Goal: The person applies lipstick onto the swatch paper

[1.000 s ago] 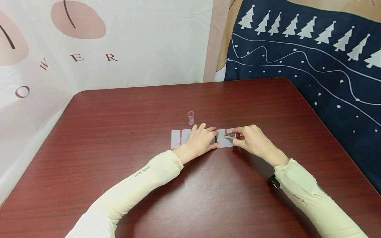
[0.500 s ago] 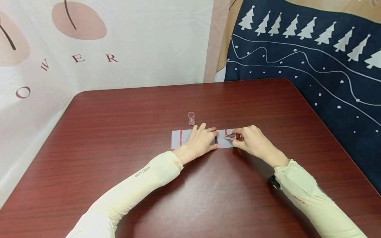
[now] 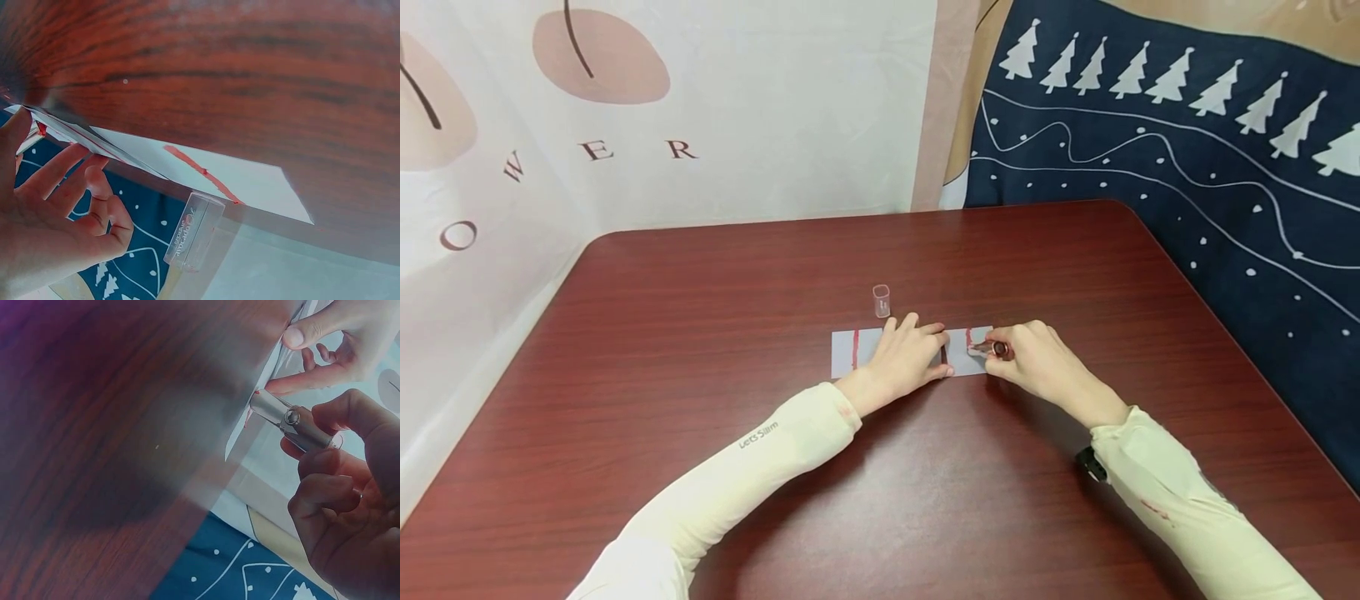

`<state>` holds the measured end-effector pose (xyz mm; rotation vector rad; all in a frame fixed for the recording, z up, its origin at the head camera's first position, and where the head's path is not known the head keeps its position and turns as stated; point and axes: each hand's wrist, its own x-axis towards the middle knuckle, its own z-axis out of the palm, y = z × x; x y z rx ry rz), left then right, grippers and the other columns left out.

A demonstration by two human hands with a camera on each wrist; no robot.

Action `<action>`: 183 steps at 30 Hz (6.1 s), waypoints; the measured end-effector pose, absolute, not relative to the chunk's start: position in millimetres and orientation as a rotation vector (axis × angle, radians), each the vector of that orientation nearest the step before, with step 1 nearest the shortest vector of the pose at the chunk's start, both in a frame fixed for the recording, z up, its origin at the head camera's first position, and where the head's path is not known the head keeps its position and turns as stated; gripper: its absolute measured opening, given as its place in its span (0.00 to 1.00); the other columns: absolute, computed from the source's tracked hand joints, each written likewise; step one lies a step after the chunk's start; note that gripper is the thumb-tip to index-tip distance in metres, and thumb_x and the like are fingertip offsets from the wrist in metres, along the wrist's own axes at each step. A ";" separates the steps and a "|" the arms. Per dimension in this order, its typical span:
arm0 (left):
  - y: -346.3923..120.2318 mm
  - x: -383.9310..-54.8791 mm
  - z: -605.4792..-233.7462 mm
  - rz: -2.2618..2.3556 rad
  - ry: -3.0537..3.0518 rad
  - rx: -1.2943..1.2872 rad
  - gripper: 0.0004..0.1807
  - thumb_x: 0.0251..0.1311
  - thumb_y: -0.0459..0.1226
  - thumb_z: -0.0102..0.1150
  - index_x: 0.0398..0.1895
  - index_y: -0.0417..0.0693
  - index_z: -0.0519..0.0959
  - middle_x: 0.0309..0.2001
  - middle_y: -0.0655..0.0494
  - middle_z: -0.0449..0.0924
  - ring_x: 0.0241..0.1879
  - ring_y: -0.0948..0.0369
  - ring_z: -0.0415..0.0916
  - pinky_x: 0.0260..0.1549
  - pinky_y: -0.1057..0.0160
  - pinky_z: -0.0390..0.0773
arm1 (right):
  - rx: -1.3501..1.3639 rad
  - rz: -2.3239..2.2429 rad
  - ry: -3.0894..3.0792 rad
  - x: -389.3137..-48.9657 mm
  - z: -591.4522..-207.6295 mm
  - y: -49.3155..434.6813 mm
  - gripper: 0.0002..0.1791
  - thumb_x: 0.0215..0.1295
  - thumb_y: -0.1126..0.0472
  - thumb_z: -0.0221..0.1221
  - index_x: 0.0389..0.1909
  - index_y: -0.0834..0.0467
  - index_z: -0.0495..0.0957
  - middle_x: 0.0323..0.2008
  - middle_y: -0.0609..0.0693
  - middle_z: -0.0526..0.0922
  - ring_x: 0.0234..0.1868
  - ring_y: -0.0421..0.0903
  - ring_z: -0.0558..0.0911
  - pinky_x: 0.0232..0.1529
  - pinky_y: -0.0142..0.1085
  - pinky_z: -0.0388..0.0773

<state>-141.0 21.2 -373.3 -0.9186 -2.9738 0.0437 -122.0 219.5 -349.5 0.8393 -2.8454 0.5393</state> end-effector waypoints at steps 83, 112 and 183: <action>31.5 -139.9 -385.3 0.040 -2.947 -0.942 0.23 0.56 0.59 0.55 0.49 0.59 0.80 0.58 0.63 0.73 0.49 0.57 0.67 0.38 0.57 0.64 | 0.853 0.506 -2.860 -109.1 -350.7 225.0 0.02 0.47 0.64 0.60 0.25 0.56 0.79 0.14 0.39 0.68 0.15 0.36 0.63 0.17 0.32 0.61; 19.9 -145.8 -377.6 0.002 -2.965 -0.906 0.24 0.57 0.57 0.56 0.52 0.57 0.79 0.59 0.60 0.72 0.50 0.55 0.67 0.39 0.55 0.64 | 0.929 0.485 -2.808 -119.9 -345.5 216.4 0.02 0.44 0.64 0.59 0.20 0.54 0.75 0.11 0.39 0.63 0.14 0.36 0.61 0.16 0.32 0.57; 22.0 -141.9 -377.6 0.014 -2.942 -0.930 0.25 0.58 0.57 0.55 0.53 0.56 0.78 0.59 0.60 0.73 0.49 0.56 0.67 0.38 0.56 0.64 | 0.894 0.503 -2.885 -109.0 -343.5 218.7 0.03 0.48 0.63 0.60 0.21 0.52 0.77 0.12 0.38 0.65 0.15 0.35 0.61 0.17 0.31 0.58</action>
